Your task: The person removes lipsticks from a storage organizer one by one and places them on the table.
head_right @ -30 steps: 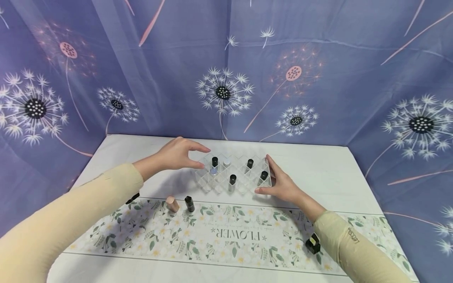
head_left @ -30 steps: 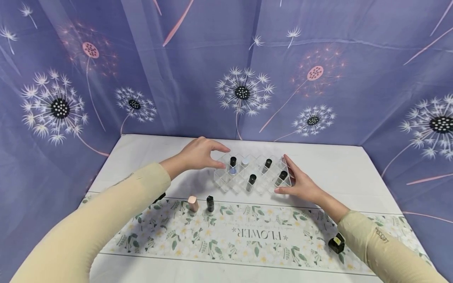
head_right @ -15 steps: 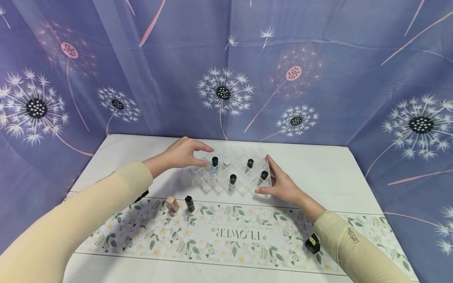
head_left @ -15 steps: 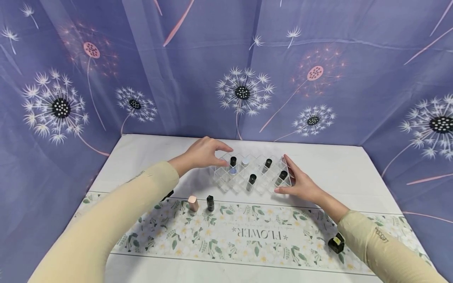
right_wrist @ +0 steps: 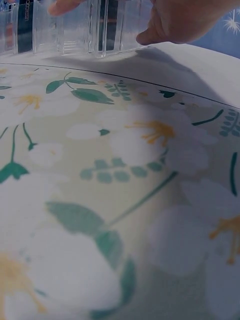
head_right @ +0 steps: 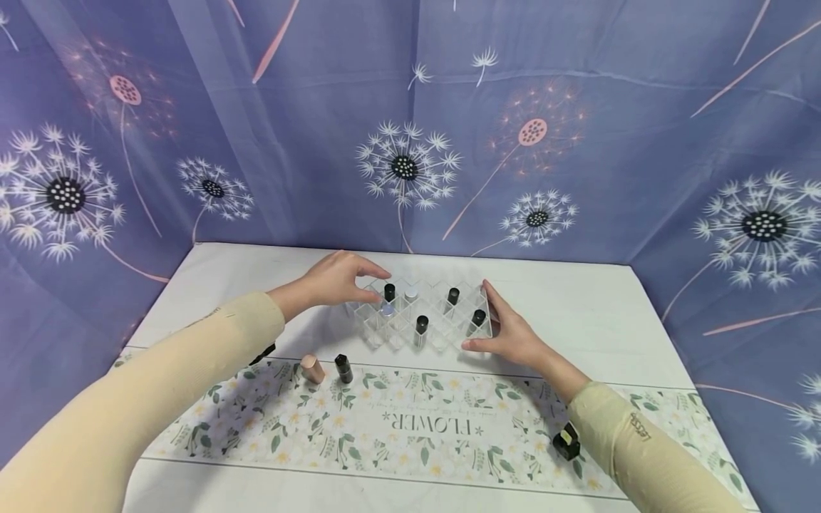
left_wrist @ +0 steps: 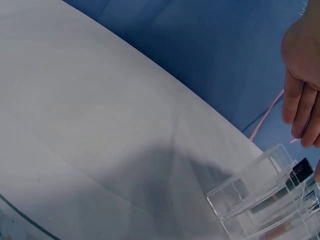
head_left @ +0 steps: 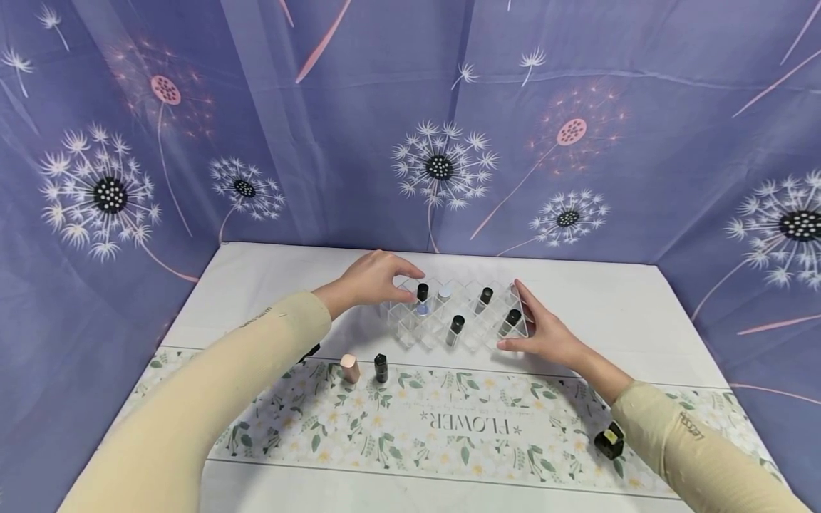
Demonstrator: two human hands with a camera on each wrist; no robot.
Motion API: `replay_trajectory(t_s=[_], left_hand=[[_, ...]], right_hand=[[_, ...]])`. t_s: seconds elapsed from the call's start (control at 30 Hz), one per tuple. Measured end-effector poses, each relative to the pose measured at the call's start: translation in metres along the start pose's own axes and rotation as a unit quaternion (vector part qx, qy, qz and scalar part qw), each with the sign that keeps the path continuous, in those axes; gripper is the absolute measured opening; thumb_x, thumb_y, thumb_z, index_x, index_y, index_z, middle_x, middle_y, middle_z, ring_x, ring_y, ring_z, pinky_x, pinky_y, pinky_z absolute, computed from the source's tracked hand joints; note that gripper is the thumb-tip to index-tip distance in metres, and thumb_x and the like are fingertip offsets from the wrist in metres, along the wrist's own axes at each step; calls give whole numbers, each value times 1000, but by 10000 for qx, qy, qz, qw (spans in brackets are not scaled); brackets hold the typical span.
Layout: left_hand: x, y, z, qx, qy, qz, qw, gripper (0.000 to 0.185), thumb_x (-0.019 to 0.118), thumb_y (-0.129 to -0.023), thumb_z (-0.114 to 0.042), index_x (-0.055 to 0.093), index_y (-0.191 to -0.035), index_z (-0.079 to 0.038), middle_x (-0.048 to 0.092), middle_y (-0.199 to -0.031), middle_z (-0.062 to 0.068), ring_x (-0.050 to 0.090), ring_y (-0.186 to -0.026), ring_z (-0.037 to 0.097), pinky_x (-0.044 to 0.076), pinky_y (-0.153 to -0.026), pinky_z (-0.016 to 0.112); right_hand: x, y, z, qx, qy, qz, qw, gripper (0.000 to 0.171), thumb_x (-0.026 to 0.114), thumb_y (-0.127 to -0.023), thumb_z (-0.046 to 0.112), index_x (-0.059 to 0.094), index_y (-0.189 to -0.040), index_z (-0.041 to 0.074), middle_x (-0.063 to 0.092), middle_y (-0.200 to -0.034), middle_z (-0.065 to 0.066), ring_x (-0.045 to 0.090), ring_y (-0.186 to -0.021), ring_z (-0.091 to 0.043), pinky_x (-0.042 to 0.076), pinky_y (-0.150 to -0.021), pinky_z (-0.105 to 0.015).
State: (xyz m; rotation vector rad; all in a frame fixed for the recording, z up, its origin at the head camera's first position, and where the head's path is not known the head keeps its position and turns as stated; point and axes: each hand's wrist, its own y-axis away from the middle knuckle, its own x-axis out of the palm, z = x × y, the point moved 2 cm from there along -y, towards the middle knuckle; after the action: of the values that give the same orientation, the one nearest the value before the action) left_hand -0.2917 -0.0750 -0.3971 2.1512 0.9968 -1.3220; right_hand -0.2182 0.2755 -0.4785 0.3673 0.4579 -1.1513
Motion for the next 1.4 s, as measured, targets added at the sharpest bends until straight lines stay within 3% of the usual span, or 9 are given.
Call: replay_trajectory(t_s=[0.67, 0.97, 1.4], left_hand=[[6, -8, 0, 97, 34, 23, 9999, 42, 87, -92, -29, 79, -132, -18, 76, -131, -5, 71, -124, 18, 49, -114, 40], [8, -12, -3, 43, 66, 5, 10000, 38, 88, -91, -27, 81, -128, -18, 78, -127, -6, 73, -119, 16, 55, -106, 38], [12, -14, -4, 59, 30, -82, 9999, 35, 90, -90, -27, 82, -123, -18, 80, -121, -6, 75, -114, 15, 55, -104, 38]], right_hand=[[0, 0, -3, 20, 4, 1, 10000, 128, 92, -87, 16, -2, -173, 12, 5, -178, -22, 19, -160, -49, 29, -123, -55], [0, 0, -3, 46, 94, 0, 9999, 128, 92, -87, 17, -3, -173, 13, 5, -178, -23, 19, -159, -50, 29, -123, -57], [-1, -1, -4, 40, 83, -14, 10000, 129, 93, -86, 17, -2, -173, 13, 5, -178, -22, 19, -160, -49, 29, -123, -55]])
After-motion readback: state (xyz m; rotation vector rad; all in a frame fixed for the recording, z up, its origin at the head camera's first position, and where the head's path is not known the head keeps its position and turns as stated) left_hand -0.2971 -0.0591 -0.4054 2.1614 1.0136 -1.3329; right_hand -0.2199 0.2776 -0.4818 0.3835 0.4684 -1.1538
